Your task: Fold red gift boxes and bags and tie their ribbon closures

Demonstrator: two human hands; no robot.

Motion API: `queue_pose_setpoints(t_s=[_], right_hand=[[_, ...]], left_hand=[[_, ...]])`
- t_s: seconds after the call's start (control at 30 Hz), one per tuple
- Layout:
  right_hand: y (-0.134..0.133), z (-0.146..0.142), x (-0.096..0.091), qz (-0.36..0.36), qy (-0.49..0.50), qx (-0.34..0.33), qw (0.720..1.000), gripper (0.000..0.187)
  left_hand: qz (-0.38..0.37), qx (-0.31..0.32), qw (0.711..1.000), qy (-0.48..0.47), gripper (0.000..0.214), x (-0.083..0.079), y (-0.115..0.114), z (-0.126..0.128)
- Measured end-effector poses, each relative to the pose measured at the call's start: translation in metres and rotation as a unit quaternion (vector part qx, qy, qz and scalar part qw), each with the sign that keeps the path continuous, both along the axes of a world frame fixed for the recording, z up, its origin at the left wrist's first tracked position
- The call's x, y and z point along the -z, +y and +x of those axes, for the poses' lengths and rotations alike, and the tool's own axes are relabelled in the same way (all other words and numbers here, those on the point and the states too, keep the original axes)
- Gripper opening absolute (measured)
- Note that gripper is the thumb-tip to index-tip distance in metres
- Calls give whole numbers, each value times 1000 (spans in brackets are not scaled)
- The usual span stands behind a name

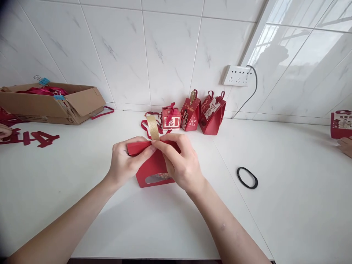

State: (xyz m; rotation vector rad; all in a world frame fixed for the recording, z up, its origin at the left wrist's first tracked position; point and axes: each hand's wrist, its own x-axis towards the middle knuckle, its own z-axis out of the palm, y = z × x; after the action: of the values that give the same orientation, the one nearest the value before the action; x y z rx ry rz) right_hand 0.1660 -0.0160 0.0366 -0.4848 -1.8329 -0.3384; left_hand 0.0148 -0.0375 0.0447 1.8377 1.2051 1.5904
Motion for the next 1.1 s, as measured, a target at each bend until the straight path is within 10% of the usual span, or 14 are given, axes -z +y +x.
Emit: queue_pose_setpoints(t_s=[0.57,1.1], right_hand=[[-1,2,-1,17,-42,17,999,34],[-11,-4,-13,-133,29,-5,991,21]], left_hand=[[-1,-1,999,-35,17,2,-2,2],[12,4,1000,-8,11,1,-1,0]])
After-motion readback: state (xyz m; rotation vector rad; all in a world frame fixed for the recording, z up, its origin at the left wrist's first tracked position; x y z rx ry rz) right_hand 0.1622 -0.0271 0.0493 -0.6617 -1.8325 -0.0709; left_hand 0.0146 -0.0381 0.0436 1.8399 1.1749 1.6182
